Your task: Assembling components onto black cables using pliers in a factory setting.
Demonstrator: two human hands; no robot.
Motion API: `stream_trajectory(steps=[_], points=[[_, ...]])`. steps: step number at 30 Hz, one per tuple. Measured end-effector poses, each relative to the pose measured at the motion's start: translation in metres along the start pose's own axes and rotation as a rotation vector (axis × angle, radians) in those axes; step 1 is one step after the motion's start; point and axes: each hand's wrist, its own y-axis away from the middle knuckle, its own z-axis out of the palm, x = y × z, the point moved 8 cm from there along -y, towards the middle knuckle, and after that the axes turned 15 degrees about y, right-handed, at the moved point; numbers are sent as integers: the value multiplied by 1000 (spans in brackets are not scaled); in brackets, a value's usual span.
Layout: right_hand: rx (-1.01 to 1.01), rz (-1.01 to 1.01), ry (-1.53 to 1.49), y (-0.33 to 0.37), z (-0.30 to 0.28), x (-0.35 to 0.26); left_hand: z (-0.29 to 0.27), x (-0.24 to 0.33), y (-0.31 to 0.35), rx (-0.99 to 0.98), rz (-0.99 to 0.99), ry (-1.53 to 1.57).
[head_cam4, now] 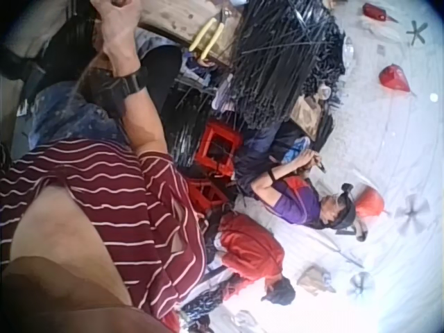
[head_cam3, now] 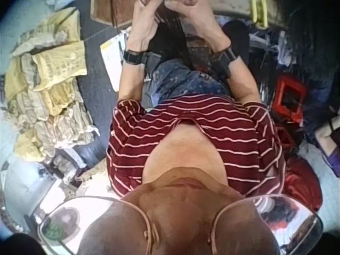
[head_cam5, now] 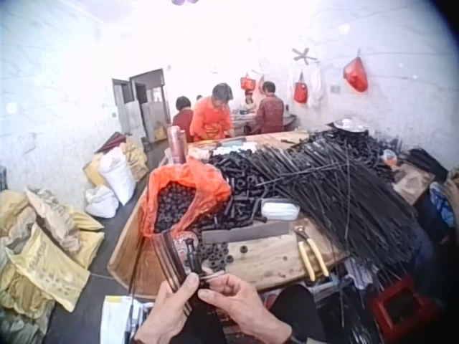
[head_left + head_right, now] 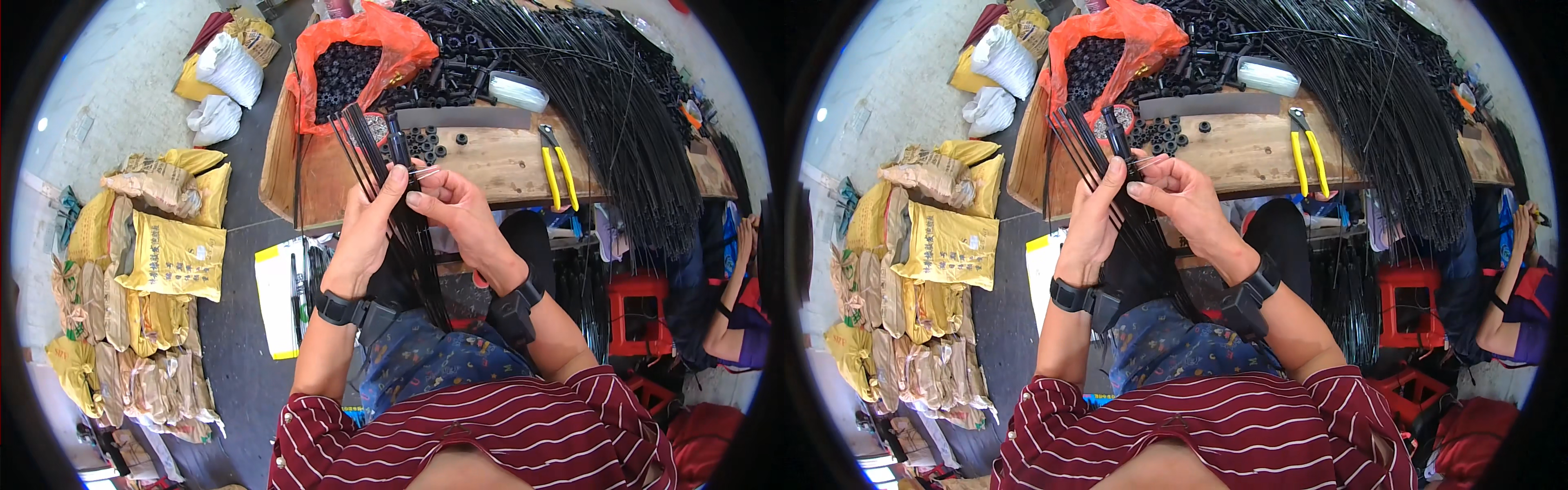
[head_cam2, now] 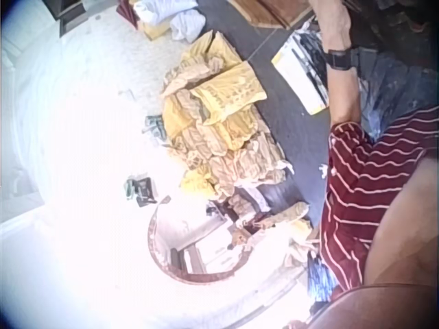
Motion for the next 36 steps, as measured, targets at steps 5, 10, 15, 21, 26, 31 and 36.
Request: stream_trajectory(steps=[5, 10, 15, 21, 26, 31, 36], points=[[16, 37, -55, 2, -4, 6, 7, -8, -1, 18, -22, 97], [32, 44, 37, 1, -2, 12, -7, -14, -2, 78, 6, 85], [-38, 75, -77, 5, 6, 12, -12, -14, 0, 110, 34, 61], [-22, 14, -175, 7, 10, 13, -9, -15, 4, 111, 53, 67], [0, 4, -183, 8, 10, 16, -7, -15, 6, 105, 52, 72], [42, 15, -222, 16, 11, 18, -10, -20, 10, 77, 68, 8], [70, 87, -201, 19, 9, 25, -7, -19, 12, 71, 74, -10]])
